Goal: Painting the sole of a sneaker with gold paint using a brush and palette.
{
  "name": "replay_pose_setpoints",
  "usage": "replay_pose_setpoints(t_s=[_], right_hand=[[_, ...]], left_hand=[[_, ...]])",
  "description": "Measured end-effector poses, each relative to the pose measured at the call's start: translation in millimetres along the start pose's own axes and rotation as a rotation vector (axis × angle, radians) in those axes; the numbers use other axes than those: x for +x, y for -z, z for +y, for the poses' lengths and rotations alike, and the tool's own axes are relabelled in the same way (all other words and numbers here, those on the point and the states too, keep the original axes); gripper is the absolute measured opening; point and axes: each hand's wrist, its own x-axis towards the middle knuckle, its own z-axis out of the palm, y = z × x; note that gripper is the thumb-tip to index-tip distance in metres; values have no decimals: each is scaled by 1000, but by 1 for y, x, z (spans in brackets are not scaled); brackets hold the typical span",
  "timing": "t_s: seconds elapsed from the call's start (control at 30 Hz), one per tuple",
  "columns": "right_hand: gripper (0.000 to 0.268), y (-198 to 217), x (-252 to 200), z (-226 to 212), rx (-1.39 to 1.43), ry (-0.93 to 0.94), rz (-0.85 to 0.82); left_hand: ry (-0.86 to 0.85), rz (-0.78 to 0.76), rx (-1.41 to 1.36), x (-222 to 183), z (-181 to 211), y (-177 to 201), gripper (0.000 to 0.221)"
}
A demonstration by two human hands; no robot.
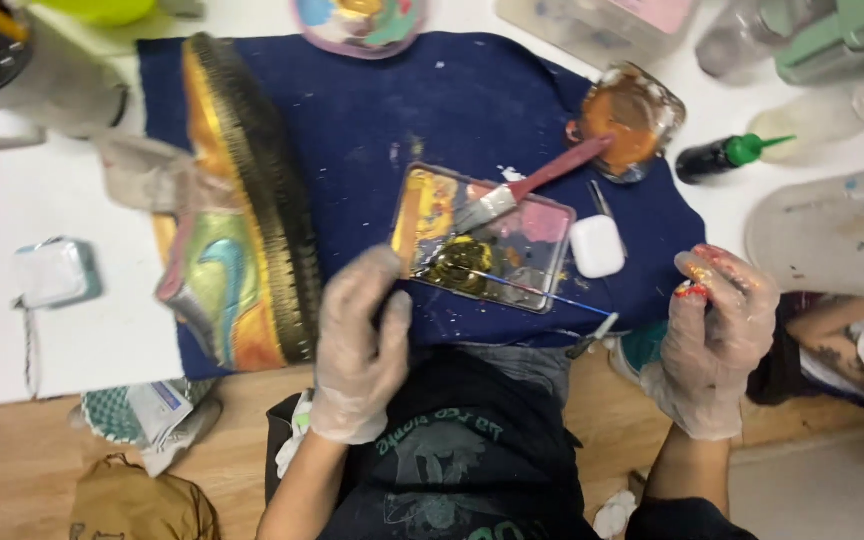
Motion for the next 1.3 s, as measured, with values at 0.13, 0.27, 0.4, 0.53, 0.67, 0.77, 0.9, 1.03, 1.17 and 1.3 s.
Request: replay_pose_setpoints(t_s=[0.13, 0.27, 0.4, 0.53, 0.67, 0.77, 0.9, 1.03, 1.17, 1.3], right_hand=[[22, -1, -2, 11, 35, -55, 95], [16, -10, -12, 33, 128, -108, 136], [14, -20, -15, 35, 263, -191, 156], [16, -30, -13, 53, 355, -109, 244], [16, -32, -20, 41, 308, -274, 245], [16, -36, -26, 50, 289, -283, 253], [12, -40, -21, 42, 223, -315, 274], [18, -44, -23, 46, 200, -309, 254], [17, -45, -21, 43, 182, -361, 246], [19, -46, -24, 44, 145, -356, 267]], left_hand=[[198, 23, -10, 14, 10, -1, 41], [232, -14, 39, 14, 7, 0, 43], [290, -27, 52, 19, 7, 9, 42], [255, 115, -20, 22, -7, 12, 39], [254, 7, 157, 23, 11, 12, 34], [240, 40, 190, 23, 11, 11, 33], [235, 36, 169, 21, 5, 9, 34], [386, 13, 150, 24, 10, 5, 34], [314, 22, 172, 21, 0, 1, 36], [261, 36, 148, 17, -1, -1, 38]])
